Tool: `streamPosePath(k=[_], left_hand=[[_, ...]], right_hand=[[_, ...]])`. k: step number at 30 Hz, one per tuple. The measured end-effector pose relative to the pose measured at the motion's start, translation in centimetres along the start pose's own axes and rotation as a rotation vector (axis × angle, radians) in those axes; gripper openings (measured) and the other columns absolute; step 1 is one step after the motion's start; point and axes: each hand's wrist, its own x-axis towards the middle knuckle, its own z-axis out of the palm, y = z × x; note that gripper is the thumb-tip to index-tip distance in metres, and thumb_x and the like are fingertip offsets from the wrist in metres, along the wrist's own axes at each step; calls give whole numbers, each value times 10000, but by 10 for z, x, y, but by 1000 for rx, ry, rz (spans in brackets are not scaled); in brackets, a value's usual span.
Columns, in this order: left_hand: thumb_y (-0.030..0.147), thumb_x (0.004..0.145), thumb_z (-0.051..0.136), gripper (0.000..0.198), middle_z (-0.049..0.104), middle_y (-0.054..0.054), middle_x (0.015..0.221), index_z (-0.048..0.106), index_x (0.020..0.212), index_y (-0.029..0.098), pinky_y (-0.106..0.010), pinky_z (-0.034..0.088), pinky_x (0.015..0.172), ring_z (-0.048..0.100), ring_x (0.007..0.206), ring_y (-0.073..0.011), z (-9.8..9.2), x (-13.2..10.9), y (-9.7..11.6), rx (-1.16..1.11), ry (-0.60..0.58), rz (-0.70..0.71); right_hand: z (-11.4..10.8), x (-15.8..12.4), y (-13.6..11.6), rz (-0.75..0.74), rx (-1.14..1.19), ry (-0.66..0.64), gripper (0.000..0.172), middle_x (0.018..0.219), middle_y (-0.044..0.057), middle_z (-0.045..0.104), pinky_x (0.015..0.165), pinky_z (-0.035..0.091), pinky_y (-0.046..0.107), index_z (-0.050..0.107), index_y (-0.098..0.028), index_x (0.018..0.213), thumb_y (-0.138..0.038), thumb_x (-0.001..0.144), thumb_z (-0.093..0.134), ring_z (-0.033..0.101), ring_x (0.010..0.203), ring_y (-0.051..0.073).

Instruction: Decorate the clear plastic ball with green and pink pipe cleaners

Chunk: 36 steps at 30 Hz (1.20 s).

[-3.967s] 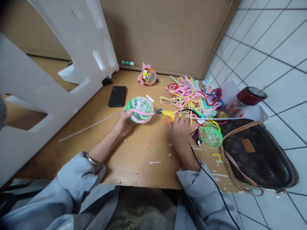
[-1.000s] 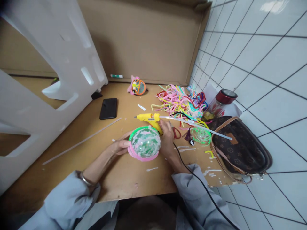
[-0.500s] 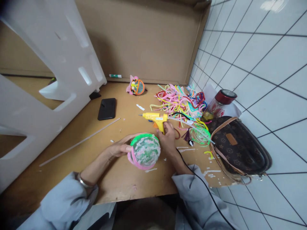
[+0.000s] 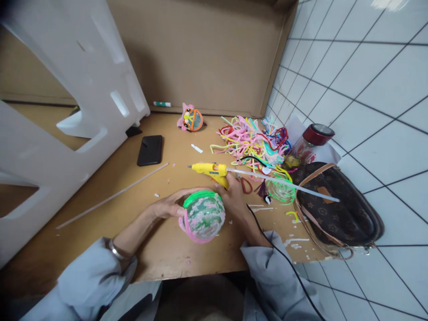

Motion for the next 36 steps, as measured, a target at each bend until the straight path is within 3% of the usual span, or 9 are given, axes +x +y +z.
streamPosePath(k=[7,16,23,26,29,36], left_hand=[[442,623,869,830,635,-179,1381,616,1356,147,-483,430,1110,578,1294,-382,0,0,0,13,3,-9],[451,634,876,838,629,-170,1391,605,1373,163,-473,433,1111,587,1286,-372,2,1,2,19,-19,-29],[414,636,890,843,447,-171,1566,591,1381,157,-507,296,1215,383,1465,-394,5,2,-1,95,14,56],[409,629,899,877,409,-159,1591,566,1406,176,-518,273,1225,346,1484,-399,3,2,-5,117,31,68],[418,620,903,902,393,-153,1599,555,1419,187,-528,243,1236,311,1500,-405,1,2,-5,148,50,92],[449,640,886,882,525,-158,1486,553,1412,183,-543,274,1213,424,1427,-396,1,2,-2,162,20,119]], right_hand=[[-4,-1,-8,133,94,-79,312,1075,50,742,898,544,415,685,-236,1087,-326,809,574,666,985,264],[-6,0,-12,172,61,-62,268,939,62,736,822,529,407,676,-182,971,-369,791,610,657,857,253],[-9,3,-19,374,361,-184,351,928,39,734,795,542,360,664,-208,974,-453,728,711,672,900,249],[-10,3,-19,487,480,-242,395,822,17,727,692,527,324,667,-210,930,-523,703,749,673,785,230],[-11,4,-18,502,477,-262,415,750,1,710,650,502,307,678,-208,855,-565,669,779,659,729,217],[-17,7,-28,327,384,-276,331,1002,15,749,988,483,390,744,-241,910,-526,742,738,660,1035,257]])
